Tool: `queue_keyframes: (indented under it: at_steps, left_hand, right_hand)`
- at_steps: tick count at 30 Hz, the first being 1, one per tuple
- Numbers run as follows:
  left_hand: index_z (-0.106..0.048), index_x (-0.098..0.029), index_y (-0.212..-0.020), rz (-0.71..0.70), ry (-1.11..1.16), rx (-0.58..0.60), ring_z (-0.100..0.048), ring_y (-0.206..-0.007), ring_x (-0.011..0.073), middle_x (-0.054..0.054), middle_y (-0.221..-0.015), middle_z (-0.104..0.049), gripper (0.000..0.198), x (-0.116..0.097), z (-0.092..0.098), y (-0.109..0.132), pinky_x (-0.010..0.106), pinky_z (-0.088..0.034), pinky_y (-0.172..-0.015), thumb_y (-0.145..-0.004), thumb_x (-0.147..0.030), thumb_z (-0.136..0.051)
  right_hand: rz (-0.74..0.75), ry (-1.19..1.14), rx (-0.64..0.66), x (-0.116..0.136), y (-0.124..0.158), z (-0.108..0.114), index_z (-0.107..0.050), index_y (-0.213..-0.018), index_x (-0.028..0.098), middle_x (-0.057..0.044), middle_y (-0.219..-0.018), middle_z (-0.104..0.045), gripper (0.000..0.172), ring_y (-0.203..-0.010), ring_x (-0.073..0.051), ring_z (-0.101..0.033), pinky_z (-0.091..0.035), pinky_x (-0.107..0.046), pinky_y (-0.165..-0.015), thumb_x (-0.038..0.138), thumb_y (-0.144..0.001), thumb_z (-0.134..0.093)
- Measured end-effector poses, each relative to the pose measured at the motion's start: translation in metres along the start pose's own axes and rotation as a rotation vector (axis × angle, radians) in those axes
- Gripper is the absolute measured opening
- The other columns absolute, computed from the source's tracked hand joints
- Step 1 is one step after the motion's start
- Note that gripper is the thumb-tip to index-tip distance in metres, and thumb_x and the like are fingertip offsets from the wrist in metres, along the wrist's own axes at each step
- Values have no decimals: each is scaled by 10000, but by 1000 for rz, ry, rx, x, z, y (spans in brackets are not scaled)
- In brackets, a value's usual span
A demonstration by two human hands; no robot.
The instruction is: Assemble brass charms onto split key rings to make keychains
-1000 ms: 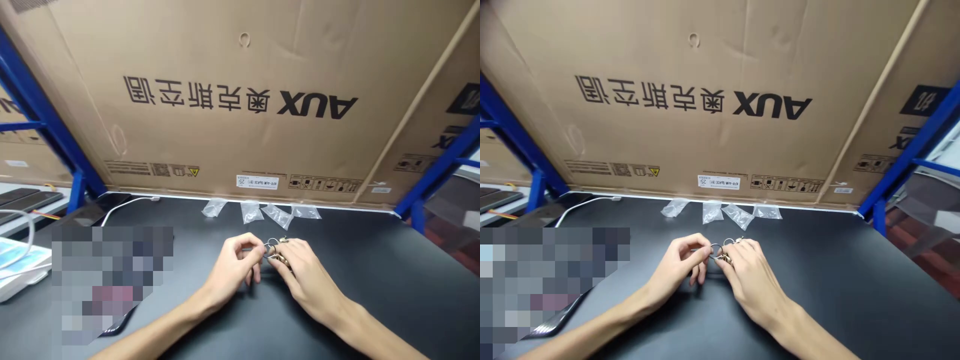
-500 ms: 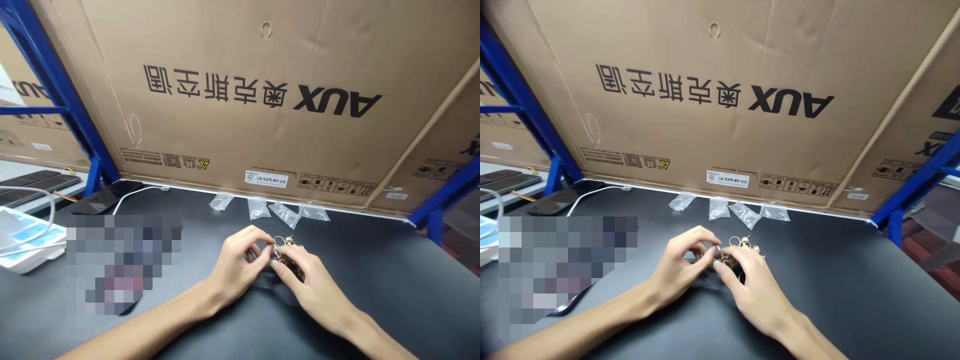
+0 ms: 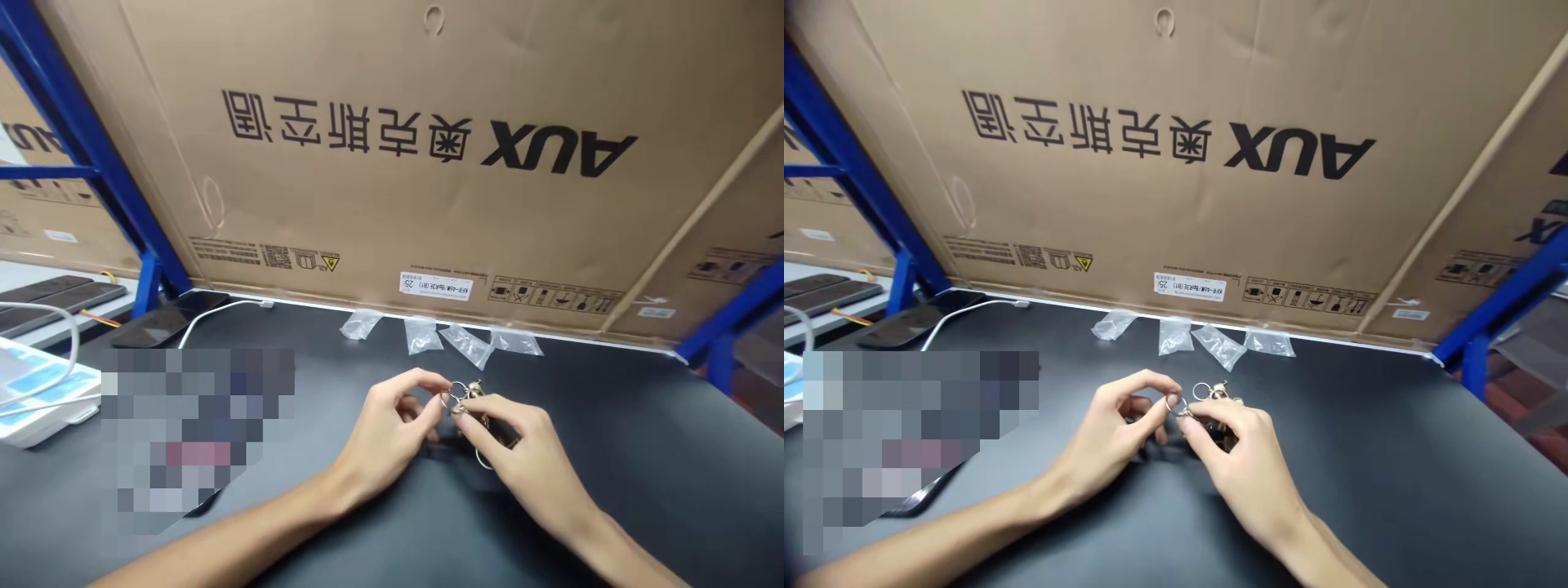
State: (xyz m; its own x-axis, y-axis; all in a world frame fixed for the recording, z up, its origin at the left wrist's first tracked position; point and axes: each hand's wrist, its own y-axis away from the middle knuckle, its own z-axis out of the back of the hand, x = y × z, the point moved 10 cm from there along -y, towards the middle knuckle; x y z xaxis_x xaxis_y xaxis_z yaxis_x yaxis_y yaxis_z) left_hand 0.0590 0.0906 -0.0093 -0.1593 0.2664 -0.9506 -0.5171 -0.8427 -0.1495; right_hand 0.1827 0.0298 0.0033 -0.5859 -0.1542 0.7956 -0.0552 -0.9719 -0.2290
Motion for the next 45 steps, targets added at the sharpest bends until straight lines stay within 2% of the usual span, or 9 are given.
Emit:
queue_keyframes:
  at_steps: [3, 6, 9, 13, 25, 32, 38, 41, 45]
  left_hand:
    - [-662, -206, -1062, -90, -79, -22, -610, -591, 110, 26, -852, -672, 214, -12, 3, 3, 210, -473, -520, -929, -308, -529]
    - [-683, -209, -1020, -296, -244, -50, -573, -618, 94, 62, -1026, -602, 195, -32, 4, 9, 214, -472, -527, -905, -256, -533]
    - [-705, -206, -959, -430, -474, -14, -533, -614, 90, 65, -1018, -573, 176, -38, -6, 14, 218, -455, -533, -914, -277, -550]
    - [-700, -205, -978, -482, -626, 58, -540, -624, 101, 46, -918, -631, 230, -30, -17, 13, 224, -466, -602, -975, -265, -478]
    - [-684, -179, -909, -449, -588, 166, -560, -598, 111, 43, -834, -665, 224, -29, -22, 11, 210, -451, -553, -956, -241, -473]
    - [-625, -213, -1049, -403, -539, 47, -590, -662, 116, 39, -958, -660, 209, -20, -11, 5, 228, -475, -611, -986, -236, -428]
    - [-584, -200, -936, -136, -227, -32, -610, -608, 120, -1, -792, -661, 141, -7, 1, 0, 220, -484, -555, -928, -338, -559]
    - [-617, -183, -851, -18, -92, 0, -586, -528, 110, -6, -713, -646, 213, -2, -4, 4, 221, -468, -514, -916, -381, -573]
    - [-719, -201, -1025, 29, 63, 65, -552, -519, 83, 37, -894, -692, 256, 2, -16, 7, 215, -465, -496, -908, -386, -587]
  right_hand:
    - [114, 121, -114, 8, 0, 13, -750, -912, 228, -36, -887, -749, 202, -817, -211, -679, -520, -326, -778, 353, -918, -590]
    - [240, 249, -197, 16, 3, 20, -734, -917, 225, -42, -884, -746, 147, -834, -222, -672, -517, -369, -823, 291, -909, -602]
    - [329, 333, -212, 21, 5, 19, -712, -938, 214, -49, -893, -739, 134, -848, -226, -660, -501, -400, -859, 268, -921, -591]
    - [375, 427, -175, 23, 6, 14, -694, -973, 201, -59, -930, -720, 141, -902, -232, -642, -468, -430, -913, 265, -943, -571]
    - [321, 452, -33, 11, -3, 7, -663, -1017, 221, -54, -1023, -730, 166, -1010, -246, -654, -377, -512, -1060, 216, -968, -504]
    - [298, 377, 25, 16, 2, 1, -647, -915, 222, -38, -915, -704, 151, -894, -220, -647, -379, -476, -1063, 243, -963, -505]
    - [283, 309, -40, 19, 7, 2, -639, -884, 226, -47, -919, -697, 152, -919, -230, -633, -473, -410, -920, 271, -958, -514]
    - [316, 357, -111, 23, 8, 6, -638, -900, 218, -48, -899, -692, 132, -884, -224, -626, -456, -419, -919, 257, -955, -525]
    - [450, 475, -126, 35, 14, 0, -631, -894, 198, -35, -831, -665, 136, -796, -192, -609, -391, -451, -990, 181, -951, -509]
